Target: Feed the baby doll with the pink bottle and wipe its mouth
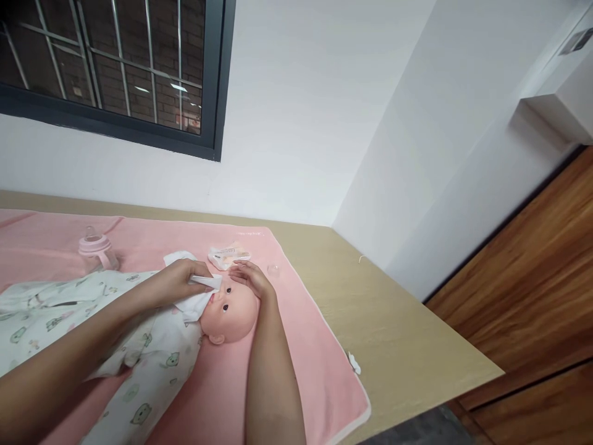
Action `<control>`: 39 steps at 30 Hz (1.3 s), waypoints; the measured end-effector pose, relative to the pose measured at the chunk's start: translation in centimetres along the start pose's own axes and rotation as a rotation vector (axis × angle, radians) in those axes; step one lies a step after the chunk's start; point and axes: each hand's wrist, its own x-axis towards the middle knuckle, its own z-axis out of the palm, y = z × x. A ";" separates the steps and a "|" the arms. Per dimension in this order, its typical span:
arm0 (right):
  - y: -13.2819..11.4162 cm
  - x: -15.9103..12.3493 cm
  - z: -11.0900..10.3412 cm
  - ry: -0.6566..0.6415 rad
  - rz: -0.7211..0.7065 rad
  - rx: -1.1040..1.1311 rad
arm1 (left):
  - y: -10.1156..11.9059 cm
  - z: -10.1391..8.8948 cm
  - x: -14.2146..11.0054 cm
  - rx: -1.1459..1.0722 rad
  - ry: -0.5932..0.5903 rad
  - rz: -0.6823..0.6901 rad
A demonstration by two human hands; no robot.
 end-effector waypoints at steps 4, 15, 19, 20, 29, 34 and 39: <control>-0.2 -0.4 0.0 -0.010 -0.013 0.000 | -0.4 -0.3 0.1 0.038 0.047 0.009; -9.3 -4.9 5.9 -0.241 -0.350 -0.517 | -1.0 -1.6 0.0 -0.028 0.517 0.008; -11.3 -6.2 10.0 -0.199 -0.545 -0.785 | -1.4 -2.6 -0.2 0.013 0.519 0.004; -11.4 -6.3 10.6 -0.167 -0.573 -0.856 | -1.5 -2.8 -0.2 0.021 0.506 0.007; -11.4 -7.0 12.0 -0.143 -0.627 -1.044 | -2.4 -3.5 -0.4 0.140 0.417 0.030; -11.7 -7.3 12.6 -0.102 -0.594 -1.024 | -2.4 -3.7 -0.4 0.151 0.431 0.033; -11.5 -6.6 11.7 -0.061 -0.480 -0.852 | -2.4 -4.3 -0.6 0.128 0.441 0.043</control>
